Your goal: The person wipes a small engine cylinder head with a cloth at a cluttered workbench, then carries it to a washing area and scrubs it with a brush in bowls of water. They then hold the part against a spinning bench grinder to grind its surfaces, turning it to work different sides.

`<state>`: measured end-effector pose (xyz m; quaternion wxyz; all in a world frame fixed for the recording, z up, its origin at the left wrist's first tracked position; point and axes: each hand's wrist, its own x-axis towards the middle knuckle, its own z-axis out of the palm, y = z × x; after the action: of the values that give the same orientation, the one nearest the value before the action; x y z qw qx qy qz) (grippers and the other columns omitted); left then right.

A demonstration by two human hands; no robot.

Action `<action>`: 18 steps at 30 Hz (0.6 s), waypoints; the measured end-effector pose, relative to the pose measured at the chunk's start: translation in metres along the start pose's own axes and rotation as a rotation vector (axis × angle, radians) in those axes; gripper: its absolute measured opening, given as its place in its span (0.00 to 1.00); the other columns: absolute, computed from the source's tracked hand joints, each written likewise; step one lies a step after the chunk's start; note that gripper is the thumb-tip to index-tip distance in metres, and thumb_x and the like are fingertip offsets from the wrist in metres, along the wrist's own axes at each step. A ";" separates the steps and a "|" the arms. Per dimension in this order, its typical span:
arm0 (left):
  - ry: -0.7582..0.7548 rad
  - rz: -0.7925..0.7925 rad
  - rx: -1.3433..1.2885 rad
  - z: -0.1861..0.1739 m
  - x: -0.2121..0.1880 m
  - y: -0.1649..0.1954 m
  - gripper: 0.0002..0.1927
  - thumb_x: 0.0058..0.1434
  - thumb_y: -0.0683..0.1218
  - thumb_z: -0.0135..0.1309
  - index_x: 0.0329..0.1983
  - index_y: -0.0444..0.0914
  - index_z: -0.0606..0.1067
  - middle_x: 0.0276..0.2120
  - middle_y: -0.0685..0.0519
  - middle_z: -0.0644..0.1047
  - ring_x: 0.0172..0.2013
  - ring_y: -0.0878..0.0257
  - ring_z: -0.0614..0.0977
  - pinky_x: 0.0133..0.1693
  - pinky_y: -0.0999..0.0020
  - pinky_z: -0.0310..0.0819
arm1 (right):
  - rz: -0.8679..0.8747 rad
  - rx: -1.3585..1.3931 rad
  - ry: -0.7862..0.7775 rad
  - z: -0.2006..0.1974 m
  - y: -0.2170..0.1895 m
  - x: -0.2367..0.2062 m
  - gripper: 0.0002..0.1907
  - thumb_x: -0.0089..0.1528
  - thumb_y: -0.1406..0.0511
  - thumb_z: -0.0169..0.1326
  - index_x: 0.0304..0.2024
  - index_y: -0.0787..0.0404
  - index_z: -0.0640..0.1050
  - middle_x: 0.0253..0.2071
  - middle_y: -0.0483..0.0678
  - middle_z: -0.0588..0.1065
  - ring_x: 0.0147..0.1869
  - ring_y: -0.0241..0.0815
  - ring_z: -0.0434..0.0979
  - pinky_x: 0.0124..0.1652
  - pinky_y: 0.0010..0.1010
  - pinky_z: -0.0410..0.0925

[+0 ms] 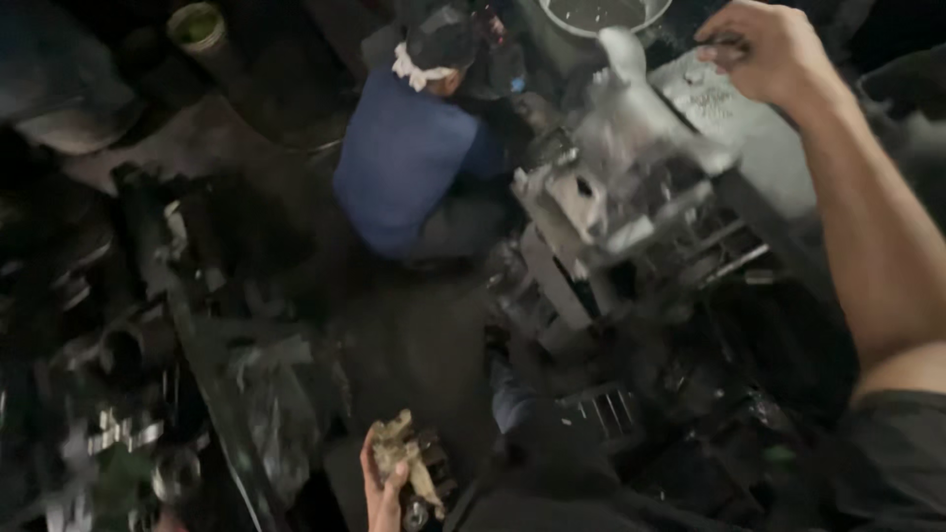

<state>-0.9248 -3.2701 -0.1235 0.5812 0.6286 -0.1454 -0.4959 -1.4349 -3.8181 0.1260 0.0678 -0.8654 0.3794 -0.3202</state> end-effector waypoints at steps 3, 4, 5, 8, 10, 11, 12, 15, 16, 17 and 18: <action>-0.020 0.422 0.087 0.035 0.080 0.028 0.34 0.61 0.46 0.56 0.70 0.44 0.62 0.66 0.38 0.70 0.62 0.48 0.77 0.63 0.51 0.70 | 0.255 -0.273 -0.205 0.034 0.090 0.080 0.22 0.58 0.77 0.56 0.53 0.55 0.81 0.46 0.50 0.82 0.54 0.48 0.83 0.50 0.43 0.75; 0.016 0.647 0.201 0.050 0.104 0.036 0.34 0.61 0.46 0.56 0.70 0.43 0.62 0.66 0.38 0.70 0.62 0.48 0.77 0.63 0.51 0.70 | 0.320 -0.285 -0.316 0.049 0.113 0.105 0.26 0.55 0.76 0.58 0.54 0.52 0.80 0.45 0.49 0.82 0.51 0.49 0.83 0.48 0.44 0.75; 0.060 0.780 0.245 0.065 0.129 0.046 0.33 0.61 0.46 0.56 0.70 0.43 0.62 0.65 0.38 0.70 0.62 0.48 0.77 0.62 0.50 0.71 | 0.383 -0.301 -0.417 0.065 0.136 0.135 0.29 0.51 0.75 0.59 0.55 0.49 0.80 0.43 0.48 0.82 0.49 0.50 0.83 0.46 0.44 0.74; 0.170 0.487 0.007 0.098 0.189 0.075 0.33 0.61 0.47 0.56 0.70 0.43 0.63 0.65 0.38 0.70 0.62 0.48 0.77 0.62 0.50 0.71 | 0.374 -0.499 -0.557 0.109 0.177 0.189 0.19 0.58 0.68 0.60 0.51 0.43 0.82 0.43 0.51 0.82 0.47 0.56 0.82 0.45 0.46 0.75; 0.228 0.351 -0.103 0.110 0.222 0.092 0.32 0.61 0.47 0.55 0.69 0.43 0.63 0.65 0.38 0.70 0.61 0.48 0.77 0.62 0.50 0.71 | 0.374 -0.535 -0.583 0.132 0.193 0.208 0.17 0.60 0.66 0.59 0.51 0.42 0.82 0.43 0.52 0.82 0.48 0.57 0.82 0.46 0.45 0.74; 0.252 0.308 -0.140 0.117 0.241 0.101 0.32 0.61 0.48 0.55 0.69 0.43 0.63 0.65 0.38 0.70 0.61 0.48 0.77 0.62 0.50 0.71 | 0.373 -0.539 -0.603 0.145 0.203 0.221 0.16 0.61 0.65 0.58 0.51 0.42 0.83 0.44 0.52 0.82 0.49 0.56 0.82 0.48 0.45 0.74; 0.258 0.290 -0.160 0.122 0.254 0.107 0.32 0.61 0.48 0.55 0.69 0.43 0.63 0.65 0.38 0.71 0.61 0.48 0.77 0.62 0.50 0.71 | 0.374 -0.545 -0.617 0.155 0.210 0.230 0.15 0.62 0.65 0.58 0.50 0.41 0.83 0.44 0.52 0.82 0.50 0.55 0.82 0.50 0.44 0.74; 0.269 0.244 -0.214 0.147 0.288 0.111 0.31 0.61 0.49 0.55 0.68 0.43 0.64 0.64 0.39 0.71 0.61 0.48 0.78 0.61 0.49 0.71 | 0.388 -0.542 -0.756 0.175 0.228 0.248 0.24 0.56 0.66 0.60 0.55 0.40 0.80 0.47 0.49 0.82 0.53 0.52 0.82 0.51 0.43 0.73; 0.265 0.231 -0.216 0.150 0.293 0.112 0.31 0.61 0.49 0.55 0.68 0.43 0.64 0.64 0.39 0.71 0.61 0.47 0.78 0.61 0.49 0.71 | 0.355 -0.449 -0.744 0.177 0.230 0.251 0.26 0.55 0.68 0.59 0.56 0.42 0.79 0.49 0.49 0.81 0.53 0.52 0.82 0.51 0.43 0.73; 0.252 0.217 -0.214 0.150 0.298 0.115 0.31 0.61 0.49 0.55 0.68 0.42 0.64 0.64 0.39 0.71 0.61 0.47 0.78 0.61 0.49 0.71 | 0.332 -0.353 -0.727 0.174 0.232 0.255 0.28 0.54 0.69 0.58 0.57 0.43 0.79 0.51 0.49 0.81 0.53 0.52 0.82 0.52 0.42 0.73; 0.238 0.201 -0.208 0.146 0.302 0.118 0.30 0.62 0.49 0.55 0.68 0.42 0.64 0.64 0.39 0.71 0.60 0.47 0.78 0.61 0.49 0.71 | 0.316 -0.261 -0.708 0.171 0.233 0.255 0.30 0.53 0.71 0.57 0.59 0.44 0.79 0.53 0.49 0.80 0.53 0.52 0.82 0.52 0.42 0.73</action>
<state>-0.8534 -3.6190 -0.1327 0.7029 0.6017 -0.0856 -0.3696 -1.3449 -4.1821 0.0365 0.1323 -0.8546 0.4983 0.0625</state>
